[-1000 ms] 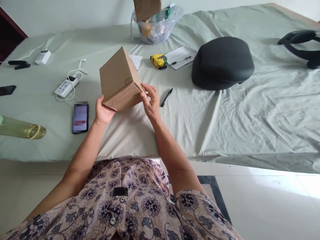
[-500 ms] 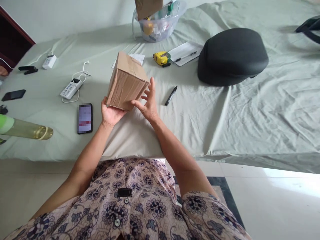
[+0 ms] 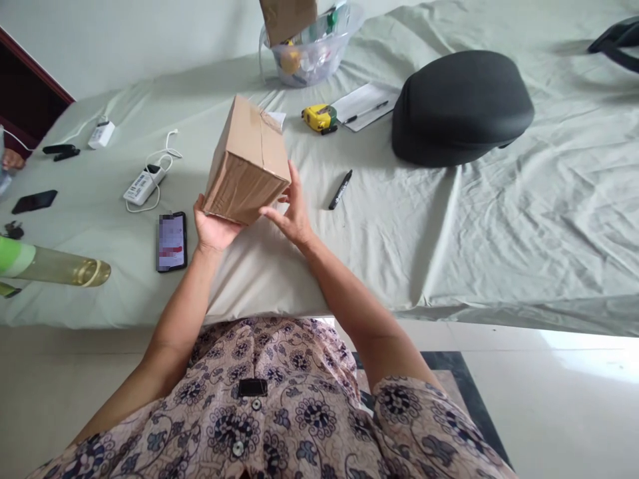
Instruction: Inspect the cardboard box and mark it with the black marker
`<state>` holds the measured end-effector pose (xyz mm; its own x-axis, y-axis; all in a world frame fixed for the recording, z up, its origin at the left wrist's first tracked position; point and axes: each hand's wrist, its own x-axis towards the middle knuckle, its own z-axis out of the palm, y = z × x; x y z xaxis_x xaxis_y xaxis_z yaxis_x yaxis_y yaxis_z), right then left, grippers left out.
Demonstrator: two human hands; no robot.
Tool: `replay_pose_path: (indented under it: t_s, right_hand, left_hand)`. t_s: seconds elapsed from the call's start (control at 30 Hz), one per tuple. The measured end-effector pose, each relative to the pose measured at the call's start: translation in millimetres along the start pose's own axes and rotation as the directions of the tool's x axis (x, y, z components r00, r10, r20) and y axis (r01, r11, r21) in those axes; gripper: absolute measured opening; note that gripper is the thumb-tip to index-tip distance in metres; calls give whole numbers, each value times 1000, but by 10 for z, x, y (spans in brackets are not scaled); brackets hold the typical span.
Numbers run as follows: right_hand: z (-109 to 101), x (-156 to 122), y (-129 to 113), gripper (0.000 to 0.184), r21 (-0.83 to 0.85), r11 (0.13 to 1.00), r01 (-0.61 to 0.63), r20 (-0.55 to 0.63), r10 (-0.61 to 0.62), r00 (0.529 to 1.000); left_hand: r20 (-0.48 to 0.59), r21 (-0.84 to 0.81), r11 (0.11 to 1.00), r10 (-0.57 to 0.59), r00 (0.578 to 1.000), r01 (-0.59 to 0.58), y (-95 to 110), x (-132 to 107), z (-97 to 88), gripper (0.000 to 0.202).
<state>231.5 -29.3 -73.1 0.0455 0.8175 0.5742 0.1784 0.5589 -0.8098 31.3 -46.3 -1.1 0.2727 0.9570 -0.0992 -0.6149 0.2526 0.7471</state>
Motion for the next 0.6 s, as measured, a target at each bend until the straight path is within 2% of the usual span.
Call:
replay_pose_path:
  t_s: [0.13, 0.27, 0.4, 0.6]
  right_hand:
    - [-193, 97, -84, 88, -13, 1000, -18, -172, 16, 985]
    - [-245, 108, -215, 62, -88, 996, 14, -199, -31, 979]
    - [-231, 87, -327, 64, -120, 989, 81, -147, -98, 984]
    - [-209, 79, -379, 74, -90, 995, 51, -83, -58, 995]
  left_hand:
    - [-49, 77, 996, 58, 997, -54, 107, 31, -98, 61]
    - [-64, 148, 984, 105, 992, -95, 128, 57, -161, 55]
    - [-82, 235, 964, 143, 986, -121, 80, 79, -193, 54]
    - [-36, 315, 909, 299, 954, -273, 41, 97, -248, 49]
